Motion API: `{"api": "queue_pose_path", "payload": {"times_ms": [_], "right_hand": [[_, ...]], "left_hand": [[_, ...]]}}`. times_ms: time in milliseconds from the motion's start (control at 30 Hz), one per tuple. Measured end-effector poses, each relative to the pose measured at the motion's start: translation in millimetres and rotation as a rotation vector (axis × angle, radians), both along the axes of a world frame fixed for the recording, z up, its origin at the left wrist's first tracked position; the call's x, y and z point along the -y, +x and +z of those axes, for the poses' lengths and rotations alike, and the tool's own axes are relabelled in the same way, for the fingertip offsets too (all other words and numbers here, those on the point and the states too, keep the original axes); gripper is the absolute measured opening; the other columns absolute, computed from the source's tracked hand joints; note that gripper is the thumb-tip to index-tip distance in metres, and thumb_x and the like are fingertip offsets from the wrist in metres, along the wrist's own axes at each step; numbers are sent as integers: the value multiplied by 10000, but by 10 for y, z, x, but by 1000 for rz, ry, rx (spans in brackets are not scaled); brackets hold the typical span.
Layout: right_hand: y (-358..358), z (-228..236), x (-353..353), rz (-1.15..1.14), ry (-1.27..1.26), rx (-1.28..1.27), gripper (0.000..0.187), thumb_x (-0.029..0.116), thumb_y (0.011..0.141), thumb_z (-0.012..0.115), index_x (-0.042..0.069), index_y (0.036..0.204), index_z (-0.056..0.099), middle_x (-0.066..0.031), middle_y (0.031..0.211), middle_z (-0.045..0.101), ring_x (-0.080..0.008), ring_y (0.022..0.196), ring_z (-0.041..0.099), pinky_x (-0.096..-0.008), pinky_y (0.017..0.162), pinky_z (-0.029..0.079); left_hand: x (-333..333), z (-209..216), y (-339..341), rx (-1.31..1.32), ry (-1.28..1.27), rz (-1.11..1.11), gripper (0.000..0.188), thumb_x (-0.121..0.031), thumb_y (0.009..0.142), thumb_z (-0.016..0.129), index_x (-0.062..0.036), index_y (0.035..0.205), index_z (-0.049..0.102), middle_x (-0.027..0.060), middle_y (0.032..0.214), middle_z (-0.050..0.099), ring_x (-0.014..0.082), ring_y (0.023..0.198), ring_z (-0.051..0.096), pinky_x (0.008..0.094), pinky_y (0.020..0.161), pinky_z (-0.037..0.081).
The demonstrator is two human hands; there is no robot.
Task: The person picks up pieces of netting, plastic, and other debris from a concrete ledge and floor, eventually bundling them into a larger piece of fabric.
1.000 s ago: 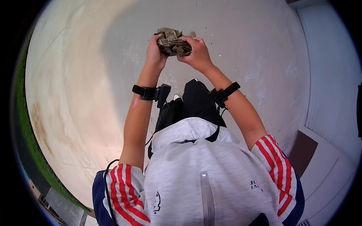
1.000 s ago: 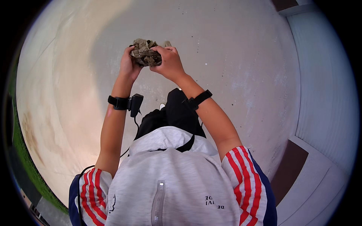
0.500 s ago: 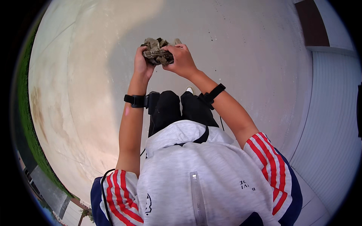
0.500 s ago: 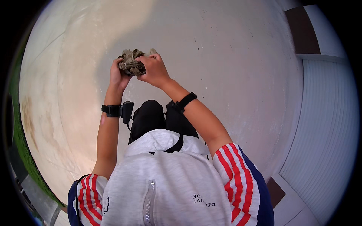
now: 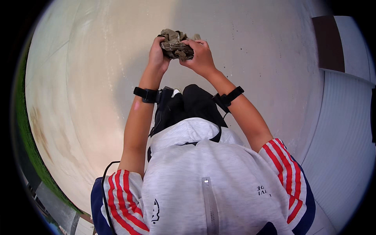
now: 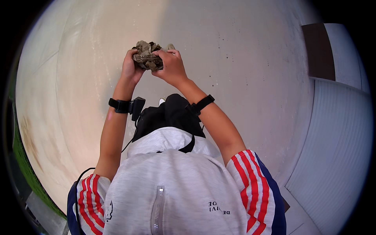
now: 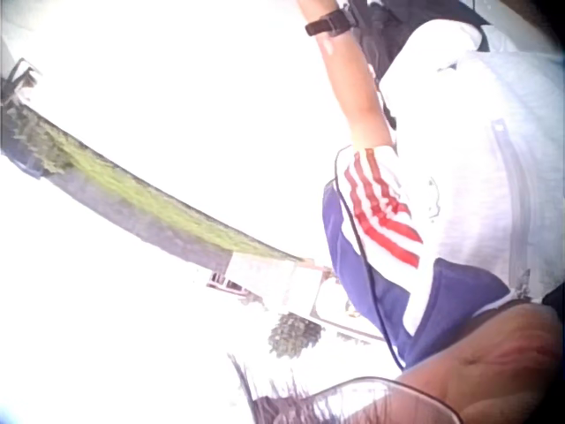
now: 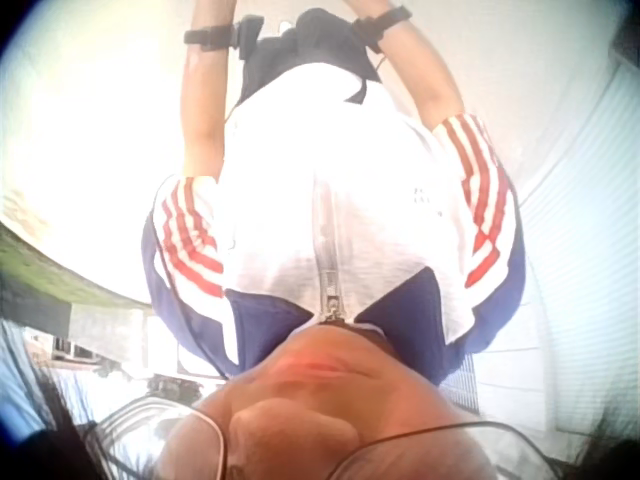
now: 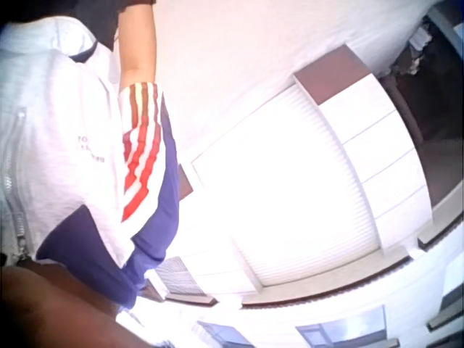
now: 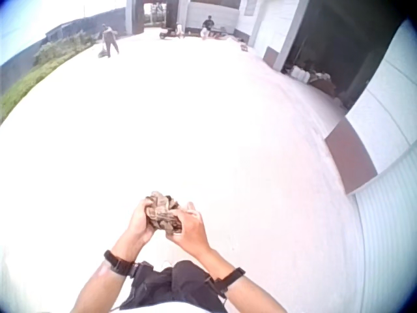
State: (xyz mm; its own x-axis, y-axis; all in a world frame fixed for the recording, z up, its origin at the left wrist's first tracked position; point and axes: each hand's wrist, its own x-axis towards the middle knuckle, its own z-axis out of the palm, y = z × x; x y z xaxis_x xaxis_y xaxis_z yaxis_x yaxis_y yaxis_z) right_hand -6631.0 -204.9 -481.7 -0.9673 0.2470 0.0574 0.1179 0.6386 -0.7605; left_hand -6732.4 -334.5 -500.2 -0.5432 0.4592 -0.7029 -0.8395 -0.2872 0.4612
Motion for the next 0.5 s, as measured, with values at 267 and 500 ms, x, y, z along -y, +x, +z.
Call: {"api": "queue_pose_path", "payload": {"times_ms": [267, 500], "right_hand": [[-842, 774, 46, -27, -8, -39, 474, 186, 600, 787, 89, 1036, 627, -38, 946, 677, -216, 883, 621, -372, 962, 380], [-943, 1234, -308, 9, 70, -155, 470, 147, 589, 786, 80, 1024, 623, -45, 944, 684, -202, 866, 638, -383, 967, 381]], "left_hand": [[-2, 892, -812, 1, -10, -5, 392, -270, 925, 374, -15, 1195, 500, 132, 1186, 576, 250, 1100, 555, 423, 962, 429], [-357, 1235, -931, -27, 55, 19, 367, -276, 918, 410, -14, 1147, 528, 115, 1114, 609, 228, 1036, 585, 390, 934, 446]]}}
